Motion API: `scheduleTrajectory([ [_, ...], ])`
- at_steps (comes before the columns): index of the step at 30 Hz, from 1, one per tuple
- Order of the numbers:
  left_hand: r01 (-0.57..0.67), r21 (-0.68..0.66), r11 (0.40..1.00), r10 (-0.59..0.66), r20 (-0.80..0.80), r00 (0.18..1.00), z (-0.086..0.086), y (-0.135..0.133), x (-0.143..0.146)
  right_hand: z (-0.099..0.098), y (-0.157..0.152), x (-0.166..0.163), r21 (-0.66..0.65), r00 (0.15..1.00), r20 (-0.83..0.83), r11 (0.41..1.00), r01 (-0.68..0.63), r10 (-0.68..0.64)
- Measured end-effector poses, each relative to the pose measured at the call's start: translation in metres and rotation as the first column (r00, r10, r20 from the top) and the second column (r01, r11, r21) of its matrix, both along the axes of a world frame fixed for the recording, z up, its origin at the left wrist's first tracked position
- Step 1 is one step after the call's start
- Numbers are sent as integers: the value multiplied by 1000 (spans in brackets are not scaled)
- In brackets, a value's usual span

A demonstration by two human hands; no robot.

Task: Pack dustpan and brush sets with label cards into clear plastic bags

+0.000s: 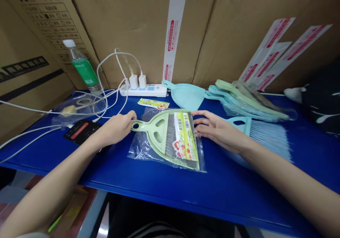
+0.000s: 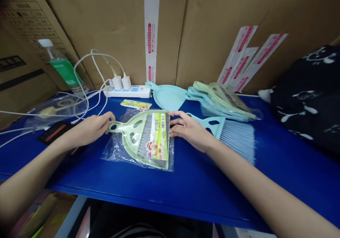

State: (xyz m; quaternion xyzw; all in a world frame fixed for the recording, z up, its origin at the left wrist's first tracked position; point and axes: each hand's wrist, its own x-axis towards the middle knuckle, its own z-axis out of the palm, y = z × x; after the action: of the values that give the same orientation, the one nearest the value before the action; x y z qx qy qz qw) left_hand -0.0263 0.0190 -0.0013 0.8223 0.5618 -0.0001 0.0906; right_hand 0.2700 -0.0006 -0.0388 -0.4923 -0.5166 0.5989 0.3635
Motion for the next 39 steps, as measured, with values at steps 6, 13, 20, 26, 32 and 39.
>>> scheduleTrajectory([
  [6, -14, 2, 1000, 14, -12, 1000, 1, 0, 0, -2, 0, 1, 43, 998, 39, 998, -42, 40],
  [13, -38, 12, 999, 39, -39, 998, 3, 1, 0, 0, 1, 4, 38, 995, 64, 996, -77, 74],
  [20, -104, 57, 993, 112, -158, 981, 9, 2, 1, 8, 1, 5, 54, 972, 225, 995, -82, 68],
  [26, -103, 79, 991, 119, -224, 967, 7, 3, 2, -1, -3, -2, 326, 874, 484, 934, -145, -33],
  [32, -107, 65, 992, 121, -271, 955, 10, 1, 4, -5, -5, -2, 546, 646, 720, 782, -302, -253],
  [39, -105, 44, 994, 113, -262, 959, 12, -1, 6, -5, -3, -1, 544, 413, 821, 760, -356, -395],
])
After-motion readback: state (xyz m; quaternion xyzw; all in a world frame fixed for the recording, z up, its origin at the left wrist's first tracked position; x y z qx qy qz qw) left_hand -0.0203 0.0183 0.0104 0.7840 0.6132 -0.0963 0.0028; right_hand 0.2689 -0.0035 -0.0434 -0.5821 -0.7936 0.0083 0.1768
